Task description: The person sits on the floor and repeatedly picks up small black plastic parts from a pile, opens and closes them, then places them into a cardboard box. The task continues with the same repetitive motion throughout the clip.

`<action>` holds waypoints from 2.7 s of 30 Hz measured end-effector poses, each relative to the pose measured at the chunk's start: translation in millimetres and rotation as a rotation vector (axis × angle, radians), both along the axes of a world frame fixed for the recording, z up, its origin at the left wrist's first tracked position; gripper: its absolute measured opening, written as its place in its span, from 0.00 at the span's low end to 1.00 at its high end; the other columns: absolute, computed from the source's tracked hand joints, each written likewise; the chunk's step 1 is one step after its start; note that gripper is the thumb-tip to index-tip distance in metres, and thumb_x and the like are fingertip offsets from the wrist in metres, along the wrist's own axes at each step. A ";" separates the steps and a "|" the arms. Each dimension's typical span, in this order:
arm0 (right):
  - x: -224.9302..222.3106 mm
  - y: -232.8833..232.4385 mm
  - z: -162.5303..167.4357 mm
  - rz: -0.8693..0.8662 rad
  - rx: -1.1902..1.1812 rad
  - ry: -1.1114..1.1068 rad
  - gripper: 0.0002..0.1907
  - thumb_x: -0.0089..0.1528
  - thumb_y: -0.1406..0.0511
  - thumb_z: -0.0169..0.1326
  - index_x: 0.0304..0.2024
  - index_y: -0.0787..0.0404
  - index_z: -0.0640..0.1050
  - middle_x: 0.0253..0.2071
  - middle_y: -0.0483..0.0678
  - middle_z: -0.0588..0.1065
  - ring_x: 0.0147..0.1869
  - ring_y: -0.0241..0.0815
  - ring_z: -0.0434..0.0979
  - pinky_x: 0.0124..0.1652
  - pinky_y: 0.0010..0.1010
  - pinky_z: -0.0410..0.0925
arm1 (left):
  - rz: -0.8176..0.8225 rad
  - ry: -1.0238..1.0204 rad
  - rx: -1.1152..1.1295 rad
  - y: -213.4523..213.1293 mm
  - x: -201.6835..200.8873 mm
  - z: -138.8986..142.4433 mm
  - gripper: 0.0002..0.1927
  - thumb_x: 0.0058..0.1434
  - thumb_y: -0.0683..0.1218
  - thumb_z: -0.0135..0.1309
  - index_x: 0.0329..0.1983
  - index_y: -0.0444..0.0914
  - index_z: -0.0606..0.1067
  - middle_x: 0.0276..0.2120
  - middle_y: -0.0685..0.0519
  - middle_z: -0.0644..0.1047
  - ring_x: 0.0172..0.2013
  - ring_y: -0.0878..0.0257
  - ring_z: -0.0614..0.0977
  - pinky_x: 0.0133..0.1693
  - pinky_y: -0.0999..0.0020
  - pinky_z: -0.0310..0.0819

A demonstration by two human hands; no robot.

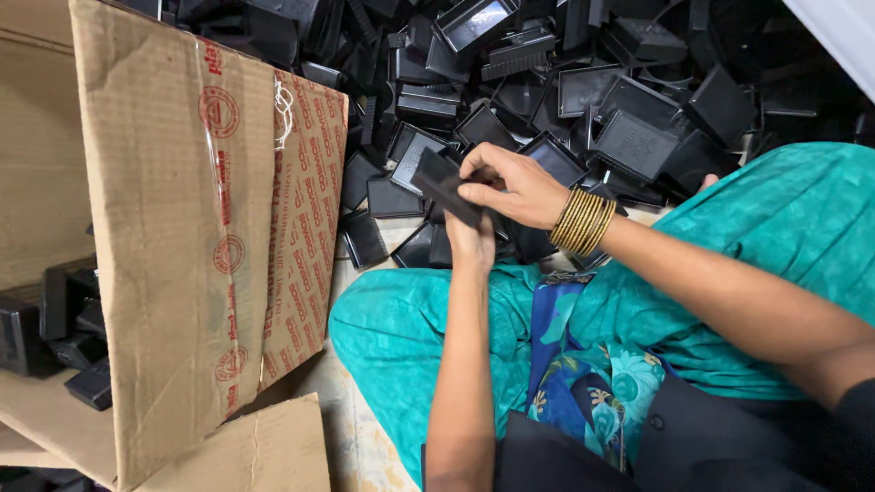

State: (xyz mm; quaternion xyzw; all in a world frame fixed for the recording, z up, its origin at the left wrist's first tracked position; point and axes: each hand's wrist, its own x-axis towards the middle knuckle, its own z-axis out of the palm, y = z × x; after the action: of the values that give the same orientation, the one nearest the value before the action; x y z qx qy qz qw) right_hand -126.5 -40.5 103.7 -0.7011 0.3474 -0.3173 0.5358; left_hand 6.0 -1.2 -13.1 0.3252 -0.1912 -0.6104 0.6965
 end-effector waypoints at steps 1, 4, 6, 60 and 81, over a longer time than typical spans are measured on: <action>-0.6 -0.6 2.0 0.021 -0.020 0.002 0.19 0.63 0.60 0.61 0.51 0.61 0.71 0.46 0.47 0.77 0.52 0.38 0.79 0.50 0.33 0.73 | 0.038 -0.048 -0.034 -0.5 -1.0 1.0 0.19 0.79 0.53 0.47 0.67 0.40 0.67 0.57 0.51 0.72 0.57 0.59 0.75 0.58 0.60 0.71; -2.9 -1.3 7.6 0.054 -0.043 0.030 0.29 0.56 0.56 0.67 0.51 0.62 0.69 0.47 0.48 0.77 0.52 0.38 0.80 0.50 0.33 0.74 | 0.130 -0.322 0.002 -1.3 -2.0 19.9 0.31 0.74 0.56 0.42 0.78 0.53 0.53 0.57 0.48 0.70 0.52 0.58 0.74 0.55 0.63 0.70; -3.8 -1.4 9.7 0.039 -0.009 0.074 0.31 0.54 0.54 0.69 0.51 0.60 0.70 0.46 0.48 0.78 0.51 0.38 0.81 0.51 0.31 0.76 | 0.169 -0.325 -0.042 -0.2 -2.7 39.6 0.31 0.76 0.60 0.37 0.79 0.48 0.53 0.66 0.52 0.65 0.61 0.60 0.71 0.62 0.64 0.67; -7.1 -10.0 -17.4 0.313 -0.174 0.235 0.14 0.64 0.60 0.56 0.50 0.59 0.80 0.43 0.46 0.80 0.46 0.39 0.81 0.47 0.33 0.73 | 1.400 -1.464 -0.063 75.9 147.1 284.0 0.17 0.67 0.41 0.56 0.54 0.30 0.67 0.54 0.44 0.68 0.36 0.56 0.73 0.34 0.69 0.67; -42.6 -77.7 -25.6 -0.315 -0.706 0.877 0.15 0.50 0.61 0.66 0.37 0.55 0.76 0.48 0.50 0.71 0.55 0.55 0.70 0.49 0.47 0.65 | 0.215 -1.748 0.487 46.6 149.5 72.0 0.14 0.71 0.50 0.52 0.43 0.34 0.79 0.41 0.40 0.80 0.44 0.46 0.80 0.46 0.52 0.74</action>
State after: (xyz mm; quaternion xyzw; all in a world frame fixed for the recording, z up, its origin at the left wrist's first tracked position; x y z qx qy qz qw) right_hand -169.1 -118.2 78.1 -0.8428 0.5102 -0.1700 0.0222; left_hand 155.5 45.3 59.0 0.8256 -0.4853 -0.1022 0.2691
